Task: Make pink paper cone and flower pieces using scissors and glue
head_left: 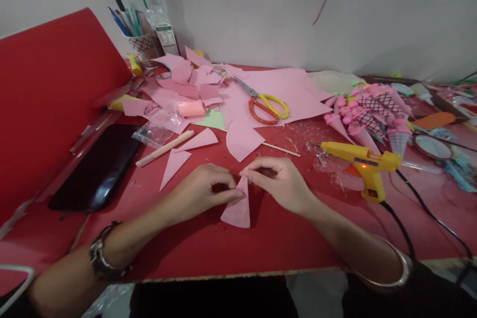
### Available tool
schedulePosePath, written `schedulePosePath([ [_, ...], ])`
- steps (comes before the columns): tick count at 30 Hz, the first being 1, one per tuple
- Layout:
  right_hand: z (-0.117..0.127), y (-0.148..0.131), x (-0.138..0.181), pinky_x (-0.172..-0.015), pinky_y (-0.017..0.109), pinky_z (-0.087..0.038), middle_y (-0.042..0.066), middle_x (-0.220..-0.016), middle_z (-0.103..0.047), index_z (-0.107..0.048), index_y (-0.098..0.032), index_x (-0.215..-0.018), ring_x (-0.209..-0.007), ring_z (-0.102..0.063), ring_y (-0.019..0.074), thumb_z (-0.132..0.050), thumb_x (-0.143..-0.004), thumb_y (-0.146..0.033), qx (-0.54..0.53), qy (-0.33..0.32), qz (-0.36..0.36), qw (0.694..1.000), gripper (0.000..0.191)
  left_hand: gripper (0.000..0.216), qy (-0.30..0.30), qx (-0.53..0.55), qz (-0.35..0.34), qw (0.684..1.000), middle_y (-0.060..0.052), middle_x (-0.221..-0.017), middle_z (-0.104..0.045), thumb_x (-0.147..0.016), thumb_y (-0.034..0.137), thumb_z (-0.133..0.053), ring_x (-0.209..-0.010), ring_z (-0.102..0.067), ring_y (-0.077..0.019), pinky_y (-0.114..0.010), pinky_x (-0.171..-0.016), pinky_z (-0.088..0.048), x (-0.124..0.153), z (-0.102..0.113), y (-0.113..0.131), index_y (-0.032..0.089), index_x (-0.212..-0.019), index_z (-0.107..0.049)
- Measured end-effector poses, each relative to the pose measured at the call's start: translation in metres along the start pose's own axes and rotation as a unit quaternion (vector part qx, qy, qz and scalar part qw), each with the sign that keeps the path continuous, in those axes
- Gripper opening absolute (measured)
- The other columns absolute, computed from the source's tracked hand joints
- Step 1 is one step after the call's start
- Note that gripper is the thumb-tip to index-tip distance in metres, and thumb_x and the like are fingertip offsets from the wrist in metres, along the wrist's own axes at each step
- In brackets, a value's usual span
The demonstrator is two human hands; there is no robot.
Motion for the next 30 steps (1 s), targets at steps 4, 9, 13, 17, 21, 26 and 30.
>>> schedulePosePath([
  [4,0.003,-0.002,-0.001,-0.059,0.021,-0.043,0.0,-0.068,-0.065,-0.063,-0.016,-0.067,-0.064,-0.058,0.0103,-0.058,-0.072,-0.022,0.011,0.011,0.009,1.0,0.009,0.027,-0.002,0.012,0.01,1.0,0.005,-0.049,-0.05,-0.078,0.026,-0.054,-0.049,-0.045,-0.007,-0.018,-0.052,-0.033,-0.001,-0.001,-0.002,0.015,-0.053,-0.053],
  [9,0.009,-0.002,-0.003,-0.055,0.02,-0.041,-0.001,-0.062,-0.062,-0.061,-0.016,-0.065,-0.058,-0.054,0.0084,-0.057,-0.071,-0.02,-0.008,0.037,0.007,0.999,0.009,0.027,-0.011,0.01,0.004,1.0,0.005,-0.049,-0.049,-0.078,0.025,-0.053,-0.049,-0.044,-0.0068,-0.018,-0.051,-0.032,-0.001,-0.002,0.0,0.015,-0.053,-0.053],
  [13,0.019,-0.003,-0.005,-0.054,0.021,-0.04,-0.002,-0.062,-0.06,-0.06,-0.016,-0.065,-0.057,-0.052,0.0079,-0.056,-0.07,-0.018,-0.004,0.078,0.016,0.997,0.007,0.029,-0.011,-0.009,-0.011,1.0,0.005,-0.05,-0.048,-0.079,0.025,-0.053,-0.05,-0.043,-0.0066,-0.019,-0.051,-0.032,0.0,-0.002,0.002,0.014,-0.052,-0.053],
  [17,0.02,-0.002,-0.004,-0.055,0.021,-0.041,-0.001,-0.064,-0.061,-0.061,-0.016,-0.066,-0.059,-0.054,0.0085,-0.057,-0.069,-0.018,-0.006,0.081,0.014,0.997,0.005,0.028,0.003,-0.01,-0.014,1.0,0.005,-0.05,-0.049,-0.079,0.025,-0.053,-0.05,-0.044,-0.0068,-0.019,-0.053,-0.032,0.0,0.0,0.002,0.014,-0.054,-0.054],
  [21,0.017,0.0,-0.003,-0.054,0.02,-0.042,-0.001,-0.062,-0.062,-0.062,-0.016,-0.067,-0.056,-0.054,0.0077,-0.06,-0.068,-0.018,-0.018,0.074,0.004,0.997,0.004,0.025,0.017,-0.002,-0.005,1.0,0.005,-0.05,-0.049,-0.078,0.025,-0.054,-0.05,-0.044,-0.0069,-0.019,-0.053,-0.032,0.0,0.003,0.001,0.015,-0.055,-0.053],
  [26,0.011,0.005,-0.001,-0.044,0.019,-0.039,-0.003,-0.053,-0.058,-0.063,-0.015,-0.068,-0.044,-0.05,0.0062,-0.061,-0.068,-0.021,-0.048,0.044,-0.027,0.998,0.006,0.025,0.013,0.019,0.019,1.0,0.005,-0.052,-0.049,-0.078,0.023,-0.052,-0.051,-0.045,-0.0075,-0.019,-0.054,-0.033,-0.001,0.005,0.0,0.015,-0.054,-0.051],
  [30,0.013,0.002,0.0,-0.043,0.018,-0.039,-0.003,-0.053,-0.057,-0.059,-0.015,-0.063,-0.044,-0.05,0.006,-0.062,-0.068,-0.021,-0.021,0.06,-0.027,0.998,0.008,0.025,0.015,0.027,0.023,0.999,0.005,-0.051,-0.048,-0.077,0.022,-0.052,-0.051,-0.045,-0.0074,-0.019,-0.054,-0.033,-0.002,0.005,0.001,0.015,-0.053,-0.05],
])
Point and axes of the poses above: each hand's wrist, its own x-axis away from the middle knuckle, its own z-axis out of the back of the hand, y = z × x, the point moved 8 cm from there along -x, towards the middle knuckle
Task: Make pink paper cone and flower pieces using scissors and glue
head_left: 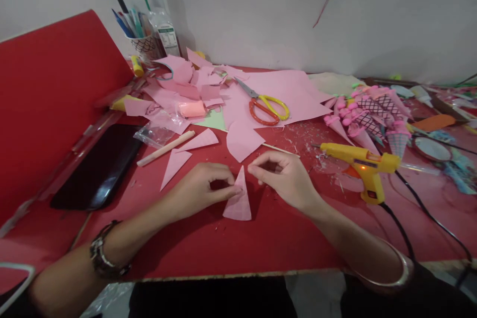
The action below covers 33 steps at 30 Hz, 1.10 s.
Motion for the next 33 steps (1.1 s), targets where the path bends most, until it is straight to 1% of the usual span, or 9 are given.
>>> schedulePosePath([
  [3,0.002,-0.003,0.0,-0.041,0.017,-0.036,-0.005,-0.049,-0.053,-0.052,-0.016,-0.058,-0.041,-0.046,0.0048,-0.061,-0.069,-0.023,0.02,0.012,0.006,1.0,0.015,0.025,0.0,-0.003,0.0,1.0,0.005,-0.051,-0.048,-0.077,0.022,-0.052,-0.051,-0.045,-0.0074,-0.019,-0.054,-0.033,0.001,0.0,-0.001,0.015,-0.053,-0.051],
  [7,0.003,-0.005,0.0,-0.039,0.017,-0.034,-0.006,-0.043,-0.045,-0.039,-0.018,-0.051,-0.036,-0.041,0.0035,-0.045,-0.08,-0.03,0.01,0.018,0.007,1.0,0.032,0.024,-0.001,-0.002,-0.009,1.0,0.005,-0.052,-0.049,-0.078,0.023,-0.052,-0.051,-0.045,-0.0072,-0.019,-0.053,-0.033,0.001,-0.001,-0.001,0.015,-0.055,-0.051],
  [10,0.0,-0.003,0.0,-0.038,0.017,-0.033,-0.006,-0.04,-0.043,-0.035,-0.019,-0.047,-0.034,-0.039,0.0033,-0.038,-0.083,-0.035,0.007,0.0,0.007,1.0,0.04,0.024,-0.001,-0.001,-0.013,1.0,0.005,-0.052,-0.048,-0.078,0.023,-0.052,-0.051,-0.044,-0.0071,-0.019,-0.054,-0.033,0.001,-0.001,-0.002,0.015,-0.055,-0.051],
  [16,-0.005,-0.001,0.0,-0.041,0.017,-0.037,-0.005,-0.053,-0.052,-0.046,-0.018,-0.06,-0.041,-0.046,0.0041,-0.054,-0.075,-0.032,-0.022,-0.015,0.004,1.0,0.022,0.025,-0.008,-0.001,-0.001,1.0,0.005,-0.053,-0.048,-0.078,0.025,-0.05,-0.052,-0.044,-0.0076,-0.019,-0.053,-0.034,0.001,-0.002,-0.004,0.015,-0.055,-0.051],
  [18,-0.007,-0.002,0.0,-0.042,0.017,-0.038,-0.004,-0.055,-0.053,-0.049,-0.017,-0.063,-0.042,-0.046,0.0044,-0.052,-0.076,-0.029,-0.025,-0.027,0.007,0.999,0.018,0.025,-0.008,0.002,-0.004,1.0,0.005,-0.052,-0.048,-0.078,0.025,-0.05,-0.052,-0.044,-0.0075,-0.019,-0.053,-0.034,0.001,-0.003,-0.004,0.015,-0.055,-0.05],
  [22,-0.014,-0.005,0.003,-0.045,0.019,-0.039,-0.001,-0.056,-0.055,-0.054,-0.016,-0.061,-0.045,-0.046,0.0053,-0.037,-0.084,-0.032,-0.019,-0.063,0.031,0.997,0.032,0.025,-0.009,0.002,-0.019,1.0,0.005,-0.053,-0.046,-0.078,0.025,-0.052,-0.051,-0.043,-0.007,-0.018,-0.051,-0.033,0.002,-0.005,-0.004,0.015,-0.056,-0.049],
  [26,-0.022,-0.004,0.006,-0.053,0.019,-0.041,-0.001,-0.069,-0.059,-0.057,-0.017,-0.076,-0.057,-0.051,0.0069,-0.055,-0.073,-0.026,0.006,-0.099,0.033,0.995,0.01,0.025,-0.028,0.007,-0.028,0.999,0.005,-0.054,-0.046,-0.079,0.026,-0.051,-0.051,-0.042,-0.007,-0.018,-0.051,-0.032,0.003,-0.01,-0.003,0.015,-0.056,-0.048],
  [27,-0.024,-0.003,0.006,-0.055,0.019,-0.041,-0.001,-0.072,-0.06,-0.057,-0.017,-0.078,-0.061,-0.052,0.0073,-0.058,-0.071,-0.024,0.009,-0.106,0.03,0.994,0.01,0.024,-0.036,0.011,-0.029,0.999,0.005,-0.056,-0.048,-0.079,0.025,-0.05,-0.052,-0.043,-0.0069,-0.018,-0.051,-0.033,0.003,-0.011,-0.002,0.015,-0.058,-0.048],
  [33,-0.025,0.0,0.005,-0.058,0.021,-0.04,-0.002,-0.066,-0.06,-0.058,-0.016,-0.068,-0.061,-0.052,0.0081,-0.057,-0.072,-0.022,-0.004,-0.116,0.011,0.993,0.007,0.025,-0.052,0.004,-0.031,0.998,0.005,-0.056,-0.046,-0.08,0.023,-0.05,-0.052,-0.042,-0.0062,-0.017,-0.051,-0.031,0.004,-0.014,-0.002,0.015,-0.057,-0.047],
])
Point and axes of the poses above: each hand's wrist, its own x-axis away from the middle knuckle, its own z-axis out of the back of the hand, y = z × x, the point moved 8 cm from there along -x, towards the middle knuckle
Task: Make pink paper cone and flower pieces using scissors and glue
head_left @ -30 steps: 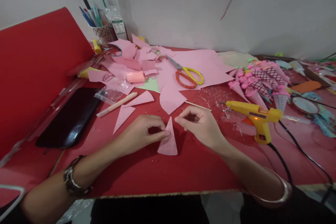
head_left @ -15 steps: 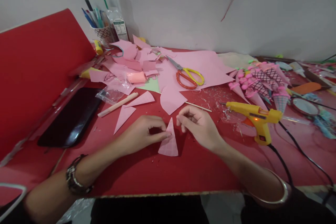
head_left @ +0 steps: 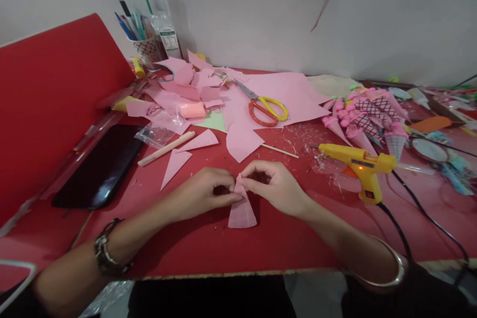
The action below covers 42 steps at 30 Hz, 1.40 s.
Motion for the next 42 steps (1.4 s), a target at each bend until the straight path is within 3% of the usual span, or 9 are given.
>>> schedulePosePath([
  [12,0.006,0.006,-0.001,-0.055,0.021,-0.038,-0.005,-0.057,-0.051,-0.052,-0.017,-0.061,-0.053,-0.046,0.0065,-0.056,-0.067,-0.02,-0.092,0.051,-0.05,0.993,0.008,0.026,0.024,-0.016,0.017,0.999,0.006,-0.051,-0.042,-0.077,0.024,-0.052,-0.049,-0.038,-0.0063,-0.018,-0.049,-0.028,-0.003,0.007,-0.002,0.015,-0.054,-0.042],
  [22,0.006,0.003,-0.003,-0.057,0.022,-0.037,-0.004,-0.06,-0.049,-0.052,-0.017,-0.062,-0.057,-0.044,0.0069,-0.057,-0.068,-0.021,-0.113,0.043,-0.019,0.992,0.009,0.026,0.024,-0.025,0.005,0.999,0.006,-0.052,-0.041,-0.078,0.024,-0.05,-0.049,-0.037,-0.0068,-0.019,-0.05,-0.028,-0.002,0.006,0.0,0.016,-0.055,-0.042],
  [26,0.014,0.003,-0.003,-0.054,0.021,-0.035,-0.006,-0.058,-0.046,-0.051,-0.018,-0.064,-0.053,-0.041,0.0061,-0.058,-0.07,-0.026,-0.129,0.067,-0.003,0.989,0.012,0.028,-0.006,-0.036,-0.014,0.999,0.006,-0.053,-0.04,-0.079,0.024,-0.049,-0.05,-0.036,-0.0067,-0.019,-0.05,-0.027,-0.001,-0.001,0.003,0.016,-0.054,-0.041],
  [29,0.018,0.006,-0.004,-0.051,0.021,-0.034,-0.007,-0.055,-0.044,-0.046,-0.019,-0.064,-0.05,-0.04,0.0062,-0.054,-0.074,-0.032,-0.106,0.088,-0.018,0.99,0.018,0.031,-0.013,-0.037,-0.023,0.999,0.006,-0.052,-0.037,-0.08,0.025,-0.049,-0.05,-0.035,-0.0069,-0.019,-0.049,-0.026,-0.001,-0.003,0.004,0.016,-0.052,-0.039],
  [36,0.006,0.003,-0.003,-0.052,0.022,-0.035,-0.005,-0.052,-0.041,-0.037,-0.02,-0.056,-0.05,-0.04,0.0069,-0.034,-0.084,-0.034,-0.008,0.02,-0.012,1.0,0.033,0.03,-0.002,-0.027,-0.01,1.0,0.007,-0.052,-0.037,-0.08,0.025,-0.05,-0.049,-0.035,-0.0064,-0.019,-0.049,-0.027,-0.001,0.0,0.002,0.016,-0.053,-0.04],
  [42,0.005,0.006,-0.004,-0.047,0.019,-0.035,-0.005,-0.06,-0.046,-0.046,-0.018,-0.069,-0.048,-0.042,0.0054,-0.049,-0.074,-0.023,-0.038,0.026,-0.039,0.998,0.008,0.03,0.015,-0.021,-0.012,1.0,0.007,-0.052,-0.038,-0.079,0.026,-0.051,-0.049,-0.036,-0.006,-0.018,-0.05,-0.028,-0.001,0.003,0.002,0.015,-0.054,-0.041],
])
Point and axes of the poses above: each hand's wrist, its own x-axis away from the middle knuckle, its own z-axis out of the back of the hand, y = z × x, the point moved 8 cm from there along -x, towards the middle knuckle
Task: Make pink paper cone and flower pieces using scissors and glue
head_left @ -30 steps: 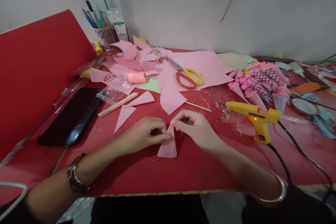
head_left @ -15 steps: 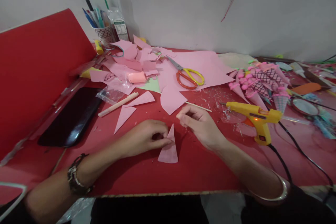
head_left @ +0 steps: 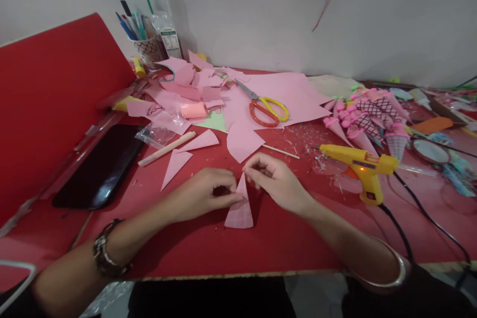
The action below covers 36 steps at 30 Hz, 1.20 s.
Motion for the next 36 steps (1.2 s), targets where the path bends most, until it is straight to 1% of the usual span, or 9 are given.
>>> schedulePosePath([
  [4,0.004,-0.001,0.0,-0.045,0.019,-0.034,-0.006,-0.056,-0.047,-0.048,-0.018,-0.066,-0.047,-0.043,0.0056,-0.05,-0.075,-0.023,0.009,0.02,0.001,1.0,0.011,0.029,-0.002,0.007,0.002,1.0,0.007,-0.052,-0.038,-0.079,0.025,-0.052,-0.05,-0.037,-0.0061,-0.018,-0.051,-0.029,0.0,0.0,0.0,0.015,-0.054,-0.042],
  [9,0.006,-0.003,0.003,-0.045,0.02,-0.034,-0.005,-0.046,-0.043,-0.044,-0.018,-0.052,-0.044,-0.041,0.006,-0.035,-0.084,-0.032,0.016,0.03,0.017,0.999,0.036,0.026,-0.003,0.02,-0.001,1.0,0.006,-0.053,-0.042,-0.079,0.023,-0.052,-0.051,-0.039,-0.006,-0.017,-0.051,-0.03,0.0,0.001,0.001,0.015,-0.055,-0.045],
  [10,0.005,-0.004,0.003,-0.046,0.02,-0.034,-0.004,-0.048,-0.045,-0.046,-0.018,-0.053,-0.045,-0.043,0.0062,-0.037,-0.083,-0.032,0.015,0.024,0.026,0.999,0.035,0.026,-0.003,0.022,-0.003,1.0,0.006,-0.053,-0.042,-0.078,0.023,-0.053,-0.051,-0.039,-0.0059,-0.017,-0.051,-0.03,0.001,0.001,0.001,0.015,-0.055,-0.045],
  [15,-0.006,-0.012,0.007,-0.056,0.02,-0.04,-0.001,-0.069,-0.061,-0.06,-0.017,-0.073,-0.063,-0.053,0.0088,-0.058,-0.07,-0.021,0.032,-0.032,0.066,0.997,0.005,0.02,-0.017,0.047,-0.007,0.999,0.004,-0.059,-0.051,-0.079,0.022,-0.052,-0.055,-0.046,-0.0062,-0.016,-0.054,-0.034,0.002,-0.001,0.001,0.014,-0.06,-0.052],
  [21,0.001,-0.008,0.005,-0.057,0.022,-0.041,-0.001,-0.063,-0.063,-0.063,-0.016,-0.065,-0.06,-0.055,0.0096,-0.06,-0.07,-0.022,0.052,0.0,0.044,0.998,0.008,0.022,-0.01,0.036,-0.008,0.999,0.006,-0.054,-0.045,-0.077,0.021,-0.054,-0.05,-0.041,-0.0049,-0.016,-0.049,-0.031,0.0,0.0,0.0,0.014,-0.056,-0.048],
  [29,0.013,-0.009,0.002,-0.045,0.019,-0.033,-0.006,-0.05,-0.047,-0.051,-0.016,-0.058,-0.045,-0.041,0.005,-0.056,-0.073,-0.025,0.044,0.05,0.056,0.996,0.019,0.023,-0.006,0.026,-0.006,1.0,0.006,-0.051,-0.043,-0.077,0.018,-0.051,-0.049,-0.039,-0.005,-0.016,-0.049,-0.03,0.0,0.003,0.002,0.014,-0.055,-0.047],
  [33,0.02,-0.012,0.001,-0.043,0.018,-0.033,-0.007,-0.051,-0.042,-0.048,-0.017,-0.061,-0.043,-0.039,0.0044,-0.051,-0.075,-0.025,0.017,0.074,0.063,0.995,0.017,0.025,-0.011,0.016,-0.021,1.0,0.006,-0.052,-0.041,-0.077,0.018,-0.051,-0.048,-0.037,-0.0048,-0.016,-0.048,-0.029,0.002,0.002,0.004,0.014,-0.053,-0.045],
  [34,0.02,-0.013,0.001,-0.044,0.018,-0.034,-0.007,-0.052,-0.043,-0.049,-0.017,-0.063,-0.044,-0.04,0.0045,-0.051,-0.076,-0.025,0.013,0.068,0.064,0.996,0.015,0.025,-0.009,0.014,-0.021,1.0,0.006,-0.052,-0.041,-0.077,0.018,-0.051,-0.049,-0.038,-0.0048,-0.016,-0.048,-0.029,0.002,0.002,0.004,0.014,-0.053,-0.045],
  [36,0.012,-0.014,0.001,-0.047,0.019,-0.036,-0.005,-0.057,-0.048,-0.052,-0.017,-0.068,-0.049,-0.044,0.0055,-0.052,-0.075,-0.026,0.013,0.017,0.067,0.998,0.011,0.023,-0.005,0.017,-0.015,1.0,0.006,-0.053,-0.043,-0.077,0.02,-0.052,-0.05,-0.039,-0.0052,-0.016,-0.049,-0.03,0.002,0.002,0.002,0.015,-0.055,-0.046],
])
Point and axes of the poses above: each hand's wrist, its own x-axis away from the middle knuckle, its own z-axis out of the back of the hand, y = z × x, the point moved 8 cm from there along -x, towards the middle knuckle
